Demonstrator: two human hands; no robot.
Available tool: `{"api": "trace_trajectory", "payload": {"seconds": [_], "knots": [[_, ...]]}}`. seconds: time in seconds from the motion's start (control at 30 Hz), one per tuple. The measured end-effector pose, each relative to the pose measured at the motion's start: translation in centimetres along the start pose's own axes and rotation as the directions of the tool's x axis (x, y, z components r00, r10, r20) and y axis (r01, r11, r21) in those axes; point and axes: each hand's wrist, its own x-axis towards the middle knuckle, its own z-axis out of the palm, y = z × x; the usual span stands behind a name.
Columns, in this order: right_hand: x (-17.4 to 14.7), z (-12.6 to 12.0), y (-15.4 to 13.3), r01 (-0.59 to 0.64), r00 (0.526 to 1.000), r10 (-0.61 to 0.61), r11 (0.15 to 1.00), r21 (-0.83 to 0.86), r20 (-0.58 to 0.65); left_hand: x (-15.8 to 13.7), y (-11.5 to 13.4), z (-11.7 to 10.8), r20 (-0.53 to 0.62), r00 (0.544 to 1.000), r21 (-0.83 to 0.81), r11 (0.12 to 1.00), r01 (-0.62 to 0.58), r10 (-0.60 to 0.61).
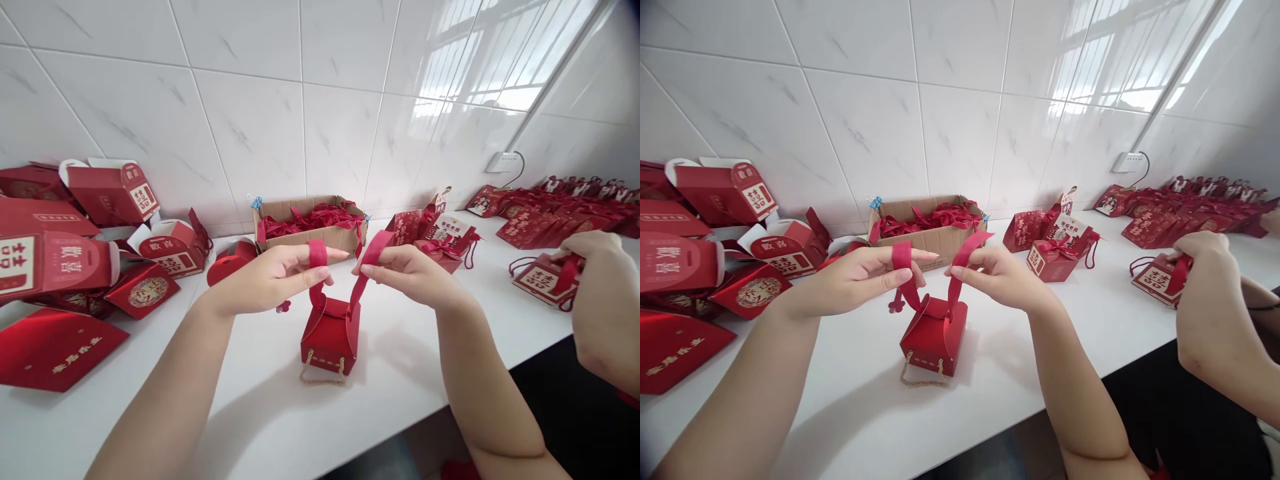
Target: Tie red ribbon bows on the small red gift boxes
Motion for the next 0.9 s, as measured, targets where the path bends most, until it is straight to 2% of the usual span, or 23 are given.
{"api": "trace_trajectory", "payload": {"seconds": [0.1,0.17,0.37,0.47,0.6,0.7,0.83,0.9], "knots": [[1.0,-0.5,-1.5,0.009,0.99,0.004,0.996,-0.088,0.144,0.0,1.2,0.3,-0.107,0.991,0.043,0.997,-0.07,0.074],[1.2,-0.7,-2.2,0.038,0.985,-0.017,0.993,-0.116,0.174,0.0,1.6,0.6,-0.162,0.98,0.069,0.992,-0.104,0.114],[1.2,-0.4,-2.1,0.116,0.988,-0.107,0.99,-0.075,0.108,-0.1,1.4,1.3,-0.277,0.948,0.108,0.985,-0.132,0.157],[1.3,-0.1,-1.7,0.105,0.993,-0.104,0.994,-0.025,0.055,-0.3,1.2,1.3,-0.352,0.921,0.153,0.981,-0.12,0.167],[1.8,0.0,-1.5,0.08,0.995,-0.082,0.996,0.041,0.052,-0.2,1.1,1.3,-0.419,0.892,0.199,0.975,-0.095,0.172],[2.5,0.3,-1.1,0.088,0.994,-0.096,0.988,0.124,0.055,0.5,1.1,1.5,-0.453,0.861,0.186,0.969,-0.162,0.231],[3.6,1.2,-0.5,0.078,0.989,-0.104,0.972,0.22,0.106,1.8,0.5,1.9,-0.517,0.786,0.202,0.941,-0.273,0.339],[4.0,1.6,-0.4,0.066,0.988,-0.098,0.969,0.24,0.123,2.3,0.1,2.1,-0.519,0.773,0.216,0.931,-0.295,0.366]]}}
